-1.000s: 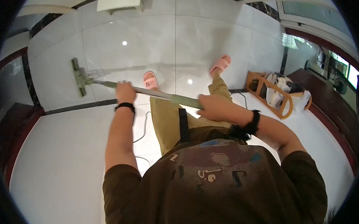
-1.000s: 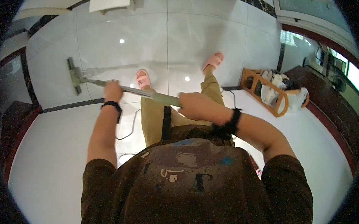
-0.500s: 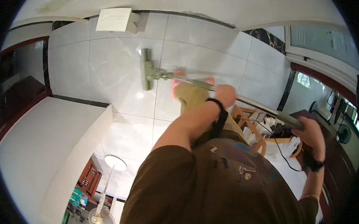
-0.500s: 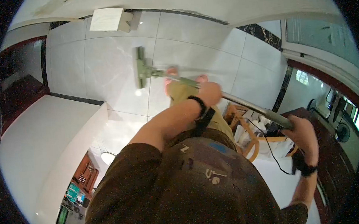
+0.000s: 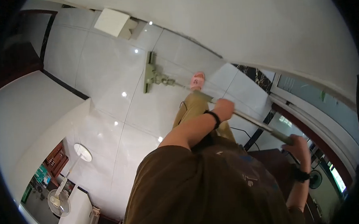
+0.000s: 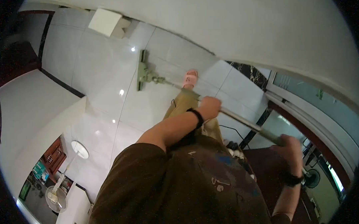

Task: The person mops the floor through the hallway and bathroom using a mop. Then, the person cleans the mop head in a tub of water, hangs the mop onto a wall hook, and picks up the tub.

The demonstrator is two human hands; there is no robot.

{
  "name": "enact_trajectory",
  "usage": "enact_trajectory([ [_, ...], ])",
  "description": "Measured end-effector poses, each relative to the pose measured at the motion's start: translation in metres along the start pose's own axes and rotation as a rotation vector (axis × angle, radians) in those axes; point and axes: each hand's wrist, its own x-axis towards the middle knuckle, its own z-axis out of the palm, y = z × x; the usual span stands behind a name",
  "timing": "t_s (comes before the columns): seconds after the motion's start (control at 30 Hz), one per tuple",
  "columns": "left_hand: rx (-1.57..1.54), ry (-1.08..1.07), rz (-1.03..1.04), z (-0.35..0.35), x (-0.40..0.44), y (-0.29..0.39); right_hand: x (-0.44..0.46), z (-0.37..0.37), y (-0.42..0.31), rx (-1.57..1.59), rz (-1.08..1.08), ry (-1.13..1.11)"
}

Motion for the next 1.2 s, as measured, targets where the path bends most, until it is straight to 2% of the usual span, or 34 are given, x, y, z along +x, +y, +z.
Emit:
enact_trajectory([
  [0.07,0.100,-0.044,-0.070,-0.003,0.001,-0.025,0.035,0.028,0.003,0.155,0.058,-0.132],
  [0.1,0.084,-0.044,-0.145,-0.013,-0.004,-0.038,0.049,0.037,-0.005,0.127,-0.057,-0.060],
  [0.17,0.215,0.100,-0.226,0.003,0.011,-0.080,0.075,0.050,-0.020,0.119,-0.217,0.005],
  [0.27,0.275,0.072,-0.300,-0.056,0.018,-0.089,0.112,0.034,-0.042,0.128,-0.257,-0.052],
  [0.3,0.313,0.242,-0.314,-0.041,0.034,-0.100,0.118,0.032,-0.042,0.137,-0.225,-0.111],
  [0.43,0.324,0.276,-0.343,-0.033,0.058,-0.090,0.127,0.058,-0.007,0.198,-0.300,-0.187],
  [0.53,0.346,0.269,-0.369,0.017,0.093,-0.036,0.135,0.097,0.076,0.248,-0.339,-0.350],
  [0.57,0.315,0.253,-0.368,0.039,0.108,-0.013,0.137,0.111,0.109,0.131,-0.349,-0.345],
  [0.7,0.121,0.119,-0.251,0.126,0.171,0.130,0.101,0.122,0.260,-0.011,-0.139,-0.451],
  [0.73,0.091,0.168,-0.271,0.173,0.194,0.161,0.084,0.128,0.309,0.038,-0.121,-0.412],
  [0.77,0.112,0.222,-0.127,0.188,0.198,0.204,0.066,0.133,0.356,0.087,-0.105,-0.373],
  [0.87,-0.035,0.033,0.090,0.194,0.190,0.291,0.023,0.120,0.445,0.055,0.015,-0.355],
  [0.93,0.033,-0.088,0.171,0.175,0.182,0.309,0.015,0.113,0.474,-0.016,0.055,-0.355],
  [1.03,-0.031,0.049,0.095,0.167,0.177,0.277,0.056,0.132,0.494,-0.111,-0.071,-0.341],
  [1.1,-0.031,0.214,-0.020,0.173,0.176,0.228,0.101,0.151,0.477,-0.153,-0.234,-0.325],
  [1.13,-0.021,0.326,-0.093,0.173,0.167,0.199,0.091,0.133,0.379,-0.064,-0.229,-0.365],
  [1.17,0.041,0.392,-0.256,0.171,0.160,0.166,0.078,0.113,0.274,0.025,-0.221,-0.405],
  [1.2,0.123,0.387,-0.392,0.165,0.147,0.128,0.084,0.106,0.200,-0.254,-0.209,-0.489],
])
